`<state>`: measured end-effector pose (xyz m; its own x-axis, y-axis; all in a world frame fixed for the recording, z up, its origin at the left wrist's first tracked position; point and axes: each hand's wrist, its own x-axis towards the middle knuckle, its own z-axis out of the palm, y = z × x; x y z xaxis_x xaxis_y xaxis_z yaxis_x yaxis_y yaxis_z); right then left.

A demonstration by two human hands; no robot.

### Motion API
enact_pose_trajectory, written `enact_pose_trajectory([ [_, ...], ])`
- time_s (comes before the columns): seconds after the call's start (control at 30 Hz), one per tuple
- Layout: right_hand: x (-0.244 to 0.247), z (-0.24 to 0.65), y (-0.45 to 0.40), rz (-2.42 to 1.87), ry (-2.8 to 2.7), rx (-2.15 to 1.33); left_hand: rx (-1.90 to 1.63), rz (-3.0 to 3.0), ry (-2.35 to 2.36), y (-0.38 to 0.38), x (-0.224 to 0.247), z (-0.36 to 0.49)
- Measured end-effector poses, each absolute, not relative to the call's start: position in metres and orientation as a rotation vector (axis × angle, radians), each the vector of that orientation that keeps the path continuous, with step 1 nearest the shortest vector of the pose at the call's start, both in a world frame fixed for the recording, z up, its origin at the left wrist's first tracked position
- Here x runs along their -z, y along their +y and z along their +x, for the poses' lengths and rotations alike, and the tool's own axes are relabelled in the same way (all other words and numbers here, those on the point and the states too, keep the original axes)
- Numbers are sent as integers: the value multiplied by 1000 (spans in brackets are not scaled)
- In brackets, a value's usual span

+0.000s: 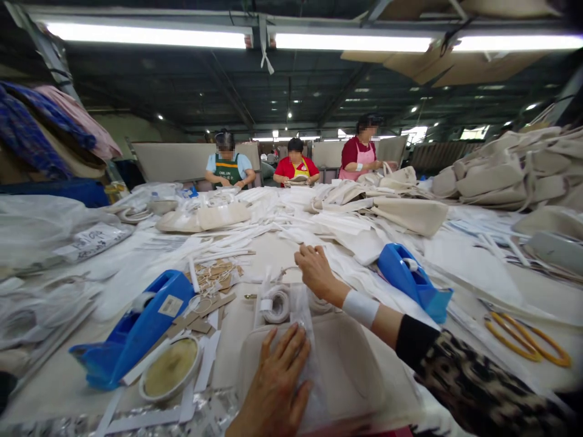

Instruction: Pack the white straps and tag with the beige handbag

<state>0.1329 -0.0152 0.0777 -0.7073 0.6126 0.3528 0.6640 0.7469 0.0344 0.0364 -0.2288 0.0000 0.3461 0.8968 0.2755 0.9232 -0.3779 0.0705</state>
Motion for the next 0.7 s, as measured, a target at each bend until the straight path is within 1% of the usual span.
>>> enact_pose_trajectory([
  [0.07,-73,159,-26,-1079,-2429,59,484,-2505,-1712,-229,-1,35],
  [0.17,-45,206,-57,-1117,-2091,-445,633,-2485,-1735,-229,-2,30],
  [0.33,7,259,-120,-1354,-1779,-942,973,-1974,-1924,-223,2,18],
  [0.4,15,262,-136,-1400,-1718,-1041,995,-1870,-1967,-220,4,13],
  [0.5,14,259,-145,-1429,-1636,-1049,919,-1909,-1976,-223,3,9],
  [0.6,13,259,-147,-1386,-1638,-1080,781,-1971,-1988,-233,-4,4],
  [0.7,16,265,-147,-1343,-1671,-1156,580,-1993,-2017,-238,-21,2],
])
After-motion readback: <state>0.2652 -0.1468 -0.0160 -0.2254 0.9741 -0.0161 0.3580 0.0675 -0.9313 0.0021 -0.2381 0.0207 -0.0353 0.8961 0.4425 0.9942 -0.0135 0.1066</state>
